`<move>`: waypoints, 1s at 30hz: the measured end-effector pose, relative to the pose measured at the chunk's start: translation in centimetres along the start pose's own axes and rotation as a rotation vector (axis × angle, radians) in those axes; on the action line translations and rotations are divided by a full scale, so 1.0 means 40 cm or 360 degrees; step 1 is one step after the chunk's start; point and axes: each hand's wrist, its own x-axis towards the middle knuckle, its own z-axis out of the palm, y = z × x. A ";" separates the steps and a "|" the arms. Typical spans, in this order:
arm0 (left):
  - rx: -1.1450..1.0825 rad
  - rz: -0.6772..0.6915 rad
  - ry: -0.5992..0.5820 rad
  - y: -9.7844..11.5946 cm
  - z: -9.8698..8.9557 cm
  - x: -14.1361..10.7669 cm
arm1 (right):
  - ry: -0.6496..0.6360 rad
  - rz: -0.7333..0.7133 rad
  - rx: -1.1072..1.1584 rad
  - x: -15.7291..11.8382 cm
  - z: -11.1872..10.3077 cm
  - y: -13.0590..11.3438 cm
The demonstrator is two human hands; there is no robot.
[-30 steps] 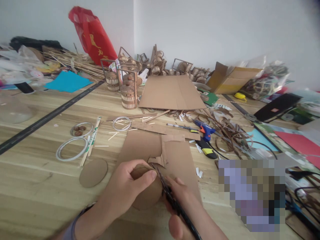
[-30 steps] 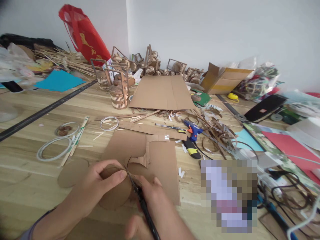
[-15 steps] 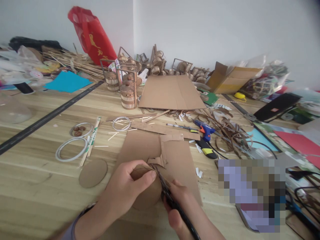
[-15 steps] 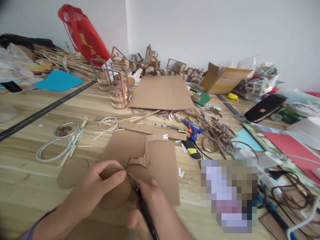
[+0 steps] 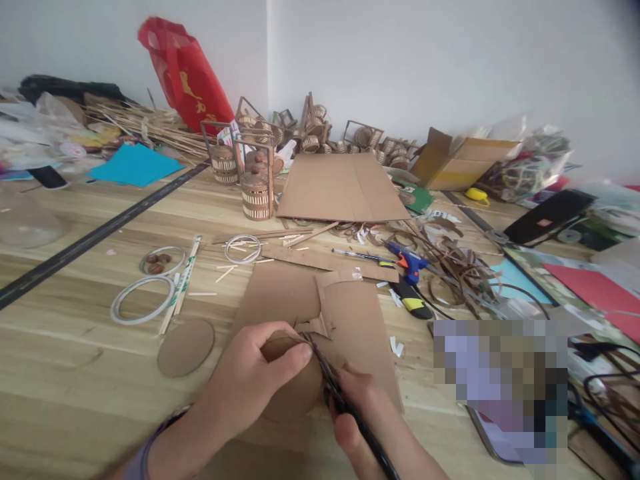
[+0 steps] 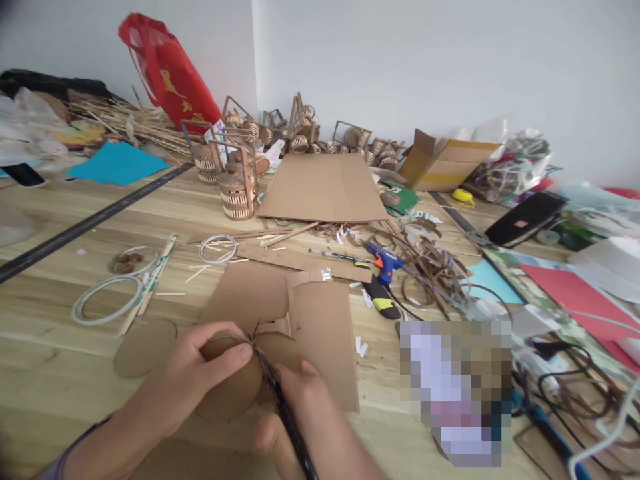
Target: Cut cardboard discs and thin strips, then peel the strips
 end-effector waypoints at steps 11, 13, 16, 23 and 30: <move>0.0033 -0.0056 -0.0095 -0.007 -0.014 0.008 | -0.0083 -0.0001 0.0269 0.005 -0.008 -0.008; -0.0006 -0.0067 -0.0085 -0.007 -0.013 0.006 | -0.0084 -0.0005 0.0275 0.006 -0.006 -0.008; -0.0166 -0.0158 -0.0020 -0.003 -0.007 0.007 | -0.0033 -0.0008 0.0304 0.006 0.001 -0.007; -0.0847 -0.0415 0.0095 0.008 0.014 0.011 | 0.0206 0.0179 0.0072 -0.011 0.037 0.016; -0.0612 -0.0353 0.0197 -0.001 0.019 0.007 | 0.0222 0.0116 0.0110 -0.013 0.058 0.043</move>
